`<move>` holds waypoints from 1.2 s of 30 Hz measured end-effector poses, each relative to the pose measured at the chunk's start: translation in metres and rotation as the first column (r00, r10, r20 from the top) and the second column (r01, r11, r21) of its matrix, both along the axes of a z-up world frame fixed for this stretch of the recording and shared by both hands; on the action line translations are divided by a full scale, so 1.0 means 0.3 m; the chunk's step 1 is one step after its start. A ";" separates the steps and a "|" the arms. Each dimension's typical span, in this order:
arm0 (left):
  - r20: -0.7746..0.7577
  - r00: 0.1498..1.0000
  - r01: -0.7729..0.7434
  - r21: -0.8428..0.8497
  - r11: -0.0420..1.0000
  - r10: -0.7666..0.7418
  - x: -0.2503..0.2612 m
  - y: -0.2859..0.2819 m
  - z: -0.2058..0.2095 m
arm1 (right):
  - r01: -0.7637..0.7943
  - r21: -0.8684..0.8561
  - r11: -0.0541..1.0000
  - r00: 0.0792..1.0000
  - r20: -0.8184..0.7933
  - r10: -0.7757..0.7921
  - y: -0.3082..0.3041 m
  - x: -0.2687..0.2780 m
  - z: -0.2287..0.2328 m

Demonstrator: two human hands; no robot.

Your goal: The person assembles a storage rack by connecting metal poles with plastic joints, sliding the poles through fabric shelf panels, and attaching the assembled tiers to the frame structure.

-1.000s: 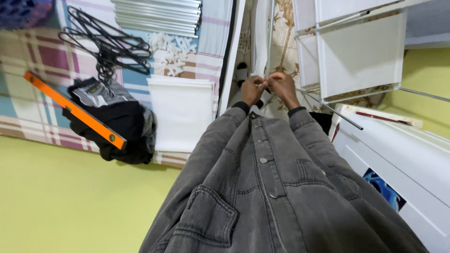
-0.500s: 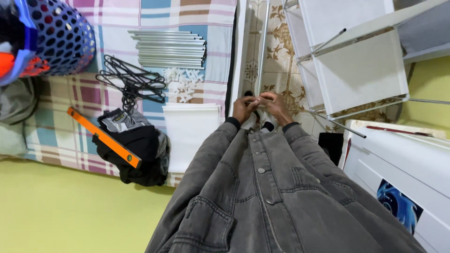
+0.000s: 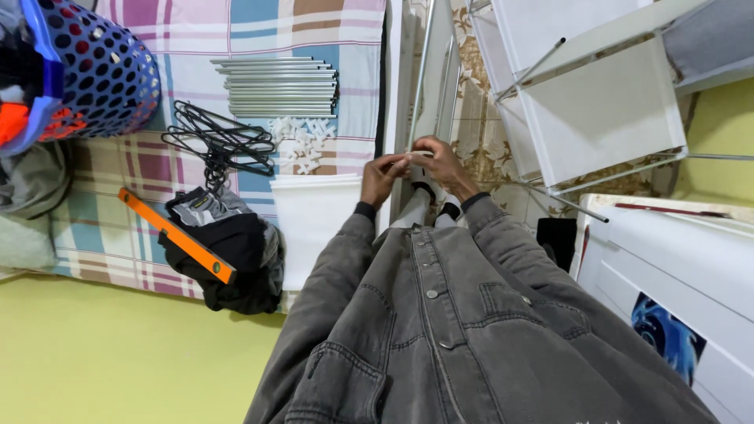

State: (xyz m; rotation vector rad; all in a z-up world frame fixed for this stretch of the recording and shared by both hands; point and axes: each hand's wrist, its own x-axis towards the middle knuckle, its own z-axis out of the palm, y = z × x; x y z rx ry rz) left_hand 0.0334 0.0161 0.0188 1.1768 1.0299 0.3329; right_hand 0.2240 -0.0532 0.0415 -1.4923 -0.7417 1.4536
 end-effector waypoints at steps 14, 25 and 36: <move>-0.001 0.953 -0.275 0.416 0.867 0.303 0.056 -0.018 0.656 | 0.115 0.246 0.963 0.993 -0.066 -0.101 0.130 -0.048 0.507; 0.286 0.874 -0.486 0.527 0.697 0.393 0.087 0.204 0.817 | 0.102 0.432 0.896 0.969 0.161 -0.188 0.228 0.040 0.718; 0.557 0.777 -0.505 0.271 0.819 0.294 -0.160 0.496 0.929 | 0.260 0.725 0.638 0.720 0.295 -0.628 0.321 0.533 0.861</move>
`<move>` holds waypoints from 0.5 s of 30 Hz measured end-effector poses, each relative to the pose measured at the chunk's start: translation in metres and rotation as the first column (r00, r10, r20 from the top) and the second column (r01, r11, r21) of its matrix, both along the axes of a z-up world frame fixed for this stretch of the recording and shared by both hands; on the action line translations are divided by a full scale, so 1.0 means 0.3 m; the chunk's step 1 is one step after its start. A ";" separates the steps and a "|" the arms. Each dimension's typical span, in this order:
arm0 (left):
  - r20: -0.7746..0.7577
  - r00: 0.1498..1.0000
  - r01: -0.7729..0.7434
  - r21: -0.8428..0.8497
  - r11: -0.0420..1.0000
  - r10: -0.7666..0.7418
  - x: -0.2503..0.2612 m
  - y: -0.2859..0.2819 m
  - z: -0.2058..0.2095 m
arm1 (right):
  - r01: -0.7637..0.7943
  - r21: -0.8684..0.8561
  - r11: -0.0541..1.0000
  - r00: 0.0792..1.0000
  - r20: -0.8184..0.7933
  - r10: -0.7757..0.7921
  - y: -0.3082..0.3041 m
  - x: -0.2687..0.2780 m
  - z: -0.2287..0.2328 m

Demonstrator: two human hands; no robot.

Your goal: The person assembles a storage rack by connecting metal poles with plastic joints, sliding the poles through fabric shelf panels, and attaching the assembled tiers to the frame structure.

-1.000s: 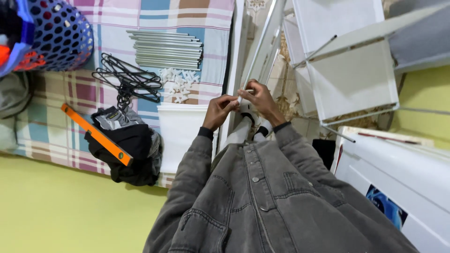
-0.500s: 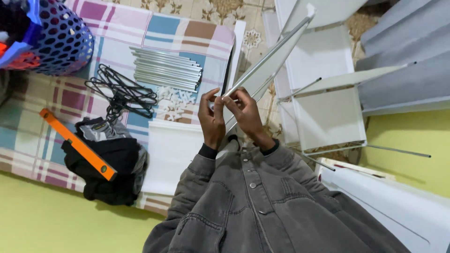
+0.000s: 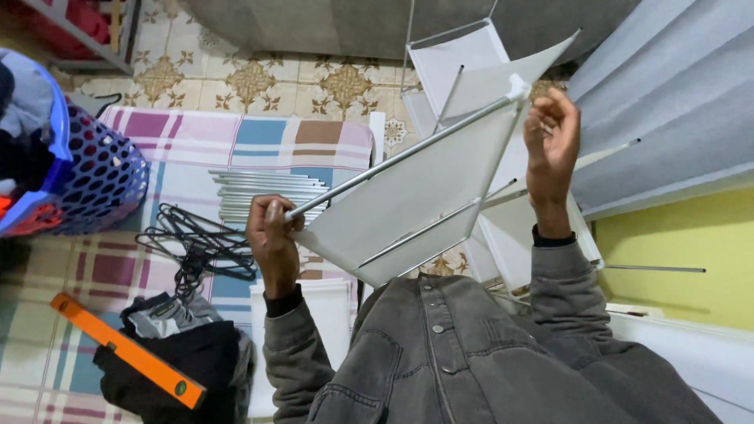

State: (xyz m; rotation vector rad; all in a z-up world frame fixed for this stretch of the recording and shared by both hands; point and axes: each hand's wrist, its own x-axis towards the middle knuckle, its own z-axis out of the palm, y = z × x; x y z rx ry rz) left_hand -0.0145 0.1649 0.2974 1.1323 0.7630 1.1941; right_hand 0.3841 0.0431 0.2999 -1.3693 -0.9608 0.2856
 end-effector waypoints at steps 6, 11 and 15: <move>0.088 0.996 0.041 -0.081 0.996 -0.034 -0.011 0.110 0.029 | -0.002 -0.071 0.997 0.992 0.129 0.012 -0.008 -0.013 0.176; -0.051 0.995 -0.085 -0.065 0.994 0.082 0.047 0.122 0.032 | -0.052 -0.078 0.996 0.981 0.181 0.065 -0.028 -0.034 0.234; -0.072 0.986 -0.152 -0.038 0.988 0.149 0.127 0.111 0.030 | -0.057 -0.135 0.989 0.987 0.143 0.077 -0.051 -0.021 0.227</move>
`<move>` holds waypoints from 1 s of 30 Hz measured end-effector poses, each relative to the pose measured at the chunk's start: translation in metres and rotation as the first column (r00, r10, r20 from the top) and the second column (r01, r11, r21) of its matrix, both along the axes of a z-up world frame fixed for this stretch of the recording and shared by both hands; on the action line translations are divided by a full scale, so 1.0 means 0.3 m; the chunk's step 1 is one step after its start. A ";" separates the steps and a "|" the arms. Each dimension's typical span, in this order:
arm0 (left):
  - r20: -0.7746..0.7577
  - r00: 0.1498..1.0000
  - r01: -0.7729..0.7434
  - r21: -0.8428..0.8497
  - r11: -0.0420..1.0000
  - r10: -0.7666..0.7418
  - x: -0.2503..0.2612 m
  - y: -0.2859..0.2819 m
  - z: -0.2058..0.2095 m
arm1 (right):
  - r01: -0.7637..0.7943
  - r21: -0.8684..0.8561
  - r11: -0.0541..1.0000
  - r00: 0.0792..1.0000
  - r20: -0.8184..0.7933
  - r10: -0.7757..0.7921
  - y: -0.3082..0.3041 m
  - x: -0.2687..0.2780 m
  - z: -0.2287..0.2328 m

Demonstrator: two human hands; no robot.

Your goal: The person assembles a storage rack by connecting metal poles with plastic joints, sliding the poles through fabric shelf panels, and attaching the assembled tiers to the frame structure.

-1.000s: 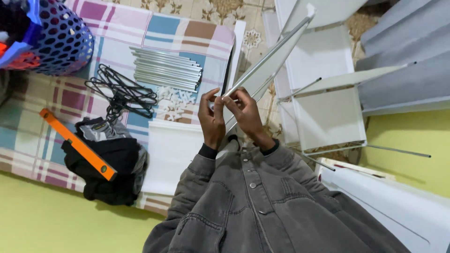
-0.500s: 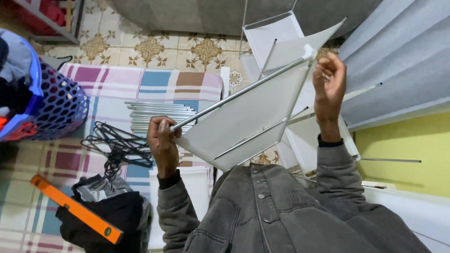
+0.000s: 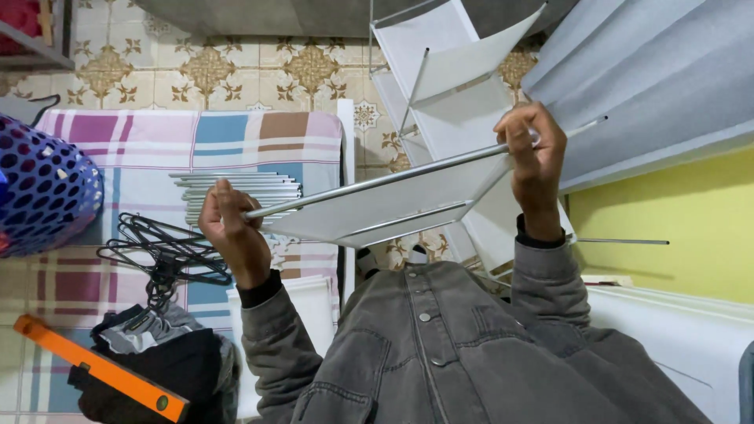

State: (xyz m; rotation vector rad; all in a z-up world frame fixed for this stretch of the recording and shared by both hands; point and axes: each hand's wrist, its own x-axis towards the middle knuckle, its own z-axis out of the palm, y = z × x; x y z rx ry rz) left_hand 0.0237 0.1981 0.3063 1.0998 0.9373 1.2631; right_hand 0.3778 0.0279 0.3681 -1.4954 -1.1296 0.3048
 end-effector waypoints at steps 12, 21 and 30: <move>-0.192 0.976 -0.101 0.015 0.995 0.102 0.136 -0.029 0.046 | 0.106 -0.024 0.994 0.989 -0.106 -0.108 -0.065 0.136 -0.036; -0.218 0.970 -0.108 0.017 0.994 0.109 0.162 -0.028 0.027 | 0.140 -0.006 0.990 0.984 -0.112 -0.140 -0.103 0.150 -0.072; -0.221 0.971 -0.100 -0.009 0.995 0.096 0.177 -0.027 0.023 | 0.168 -0.032 0.985 0.981 -0.090 -0.170 -0.155 0.159 -0.077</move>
